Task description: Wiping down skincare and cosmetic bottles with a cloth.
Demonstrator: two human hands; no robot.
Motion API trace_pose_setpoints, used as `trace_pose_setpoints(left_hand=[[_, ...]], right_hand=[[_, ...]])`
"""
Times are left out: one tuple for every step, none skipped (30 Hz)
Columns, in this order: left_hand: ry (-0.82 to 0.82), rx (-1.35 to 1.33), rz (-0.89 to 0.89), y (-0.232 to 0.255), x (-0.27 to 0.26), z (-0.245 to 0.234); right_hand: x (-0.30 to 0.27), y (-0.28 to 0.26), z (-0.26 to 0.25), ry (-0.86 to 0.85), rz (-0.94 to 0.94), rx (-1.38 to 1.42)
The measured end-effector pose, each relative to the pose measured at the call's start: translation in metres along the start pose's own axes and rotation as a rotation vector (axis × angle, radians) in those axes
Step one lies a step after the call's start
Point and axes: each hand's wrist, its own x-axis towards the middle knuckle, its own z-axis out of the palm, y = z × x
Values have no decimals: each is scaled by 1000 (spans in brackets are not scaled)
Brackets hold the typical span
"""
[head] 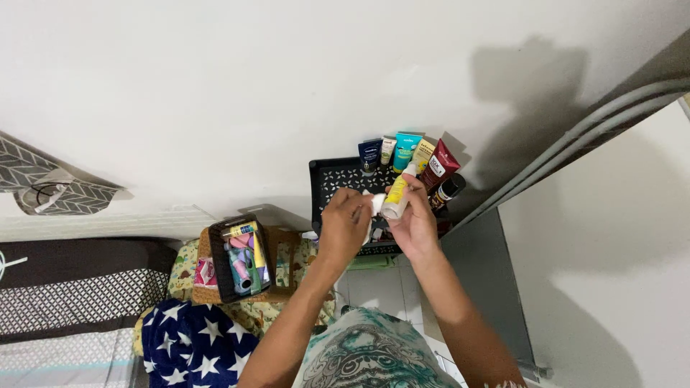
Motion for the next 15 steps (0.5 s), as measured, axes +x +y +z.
trace_pose_setpoints(left_hand=[[1, 1, 0, 4, 0, 0], [35, -36, 35, 7, -1, 0], [69, -75, 68, 11, -2, -1], [71, -74, 66, 13, -4, 2], [32, -49, 161, 15, -7, 4], [-8, -24, 256, 18, -10, 6], [-4, -23, 253, 16, -10, 6], [22, -16, 240, 14, -11, 7], [47, -11, 228, 13, -12, 8], [48, -12, 226, 8, -11, 6], [3, -20, 139, 3, -10, 4], [-42, -27, 51, -2, -10, 2], [-41, -28, 50, -8, -11, 3], [25, -32, 111, -14, -12, 5], [91, -36, 175, -20, -12, 7]], right_hand=[[1, 0, -1, -1, 1, 1], [1, 1, -1, -38, -4, 8], [1, 2, -1, -73, -7, 14], [0, 1, 2, -73, -5, 13], [-2, 0, 5, -96, 2, 18], [-3, 0, 9, -119, 10, 23], [-1, 2, 6, -120, 14, 21], [1, 3, 2, -118, -9, 12], [2, 4, -1, -114, -35, 3], [2, 2, -1, -114, -34, 1], [2, 1, -1, -84, -23, 15], [2, 0, -1, -54, -13, 29], [2, 0, -1, -55, -12, 28], [2, 1, -2, -74, 1, 58], [3, 2, -2, -94, 11, 89]])
